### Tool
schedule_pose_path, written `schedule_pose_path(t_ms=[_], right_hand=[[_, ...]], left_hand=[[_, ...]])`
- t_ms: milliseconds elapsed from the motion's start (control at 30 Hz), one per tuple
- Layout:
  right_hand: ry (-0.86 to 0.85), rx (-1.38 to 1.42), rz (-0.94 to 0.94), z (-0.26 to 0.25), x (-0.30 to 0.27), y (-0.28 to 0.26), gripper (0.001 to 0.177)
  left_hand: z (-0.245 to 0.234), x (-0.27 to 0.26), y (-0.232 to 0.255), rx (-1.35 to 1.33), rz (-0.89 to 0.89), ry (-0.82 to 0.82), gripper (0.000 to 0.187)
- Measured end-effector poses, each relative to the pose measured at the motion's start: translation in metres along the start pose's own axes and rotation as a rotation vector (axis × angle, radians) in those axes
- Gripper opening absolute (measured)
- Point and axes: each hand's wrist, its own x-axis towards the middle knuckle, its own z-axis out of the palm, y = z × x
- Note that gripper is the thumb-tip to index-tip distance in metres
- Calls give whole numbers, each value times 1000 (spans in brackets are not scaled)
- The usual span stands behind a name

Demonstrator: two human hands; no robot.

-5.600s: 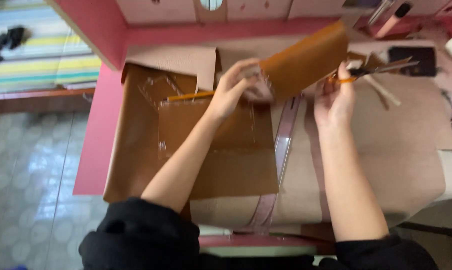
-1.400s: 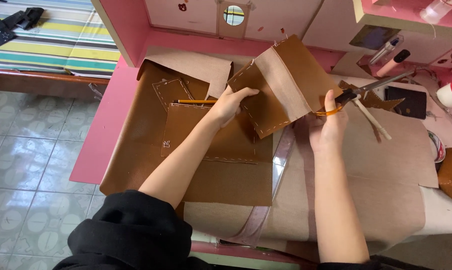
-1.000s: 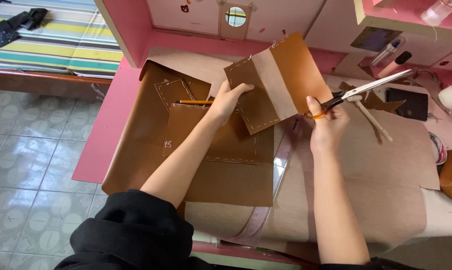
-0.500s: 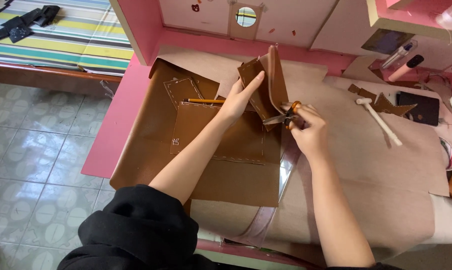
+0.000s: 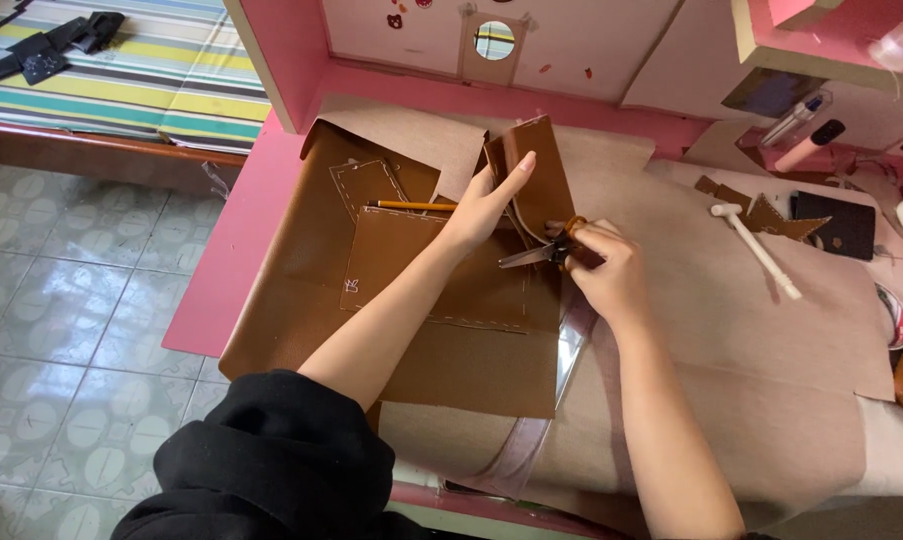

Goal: Trimming the edges of leather pieces with scissors and inspecting the components for assembly.

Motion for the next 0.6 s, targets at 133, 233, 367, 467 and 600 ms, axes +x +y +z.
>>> schedule_pose_path(t_ms=[133, 233, 367, 467, 600], right_hand=[[-13, 8, -1, 0, 3, -19, 28], [13, 203, 124, -6, 8, -48, 27], [112, 243, 209, -12, 8, -25, 29], [154, 330, 246, -17, 10, -25, 40], [88, 334, 243, -25, 12, -29, 64]], left_hand=[[0, 0, -1, 11, 21, 11, 52], [-6, 8, -18, 52, 45, 61, 41], [-10, 15, -25, 72, 106, 81, 38], [-8, 10, -16, 47, 123, 83, 36], [-1, 1, 1, 4, 96, 113, 37]])
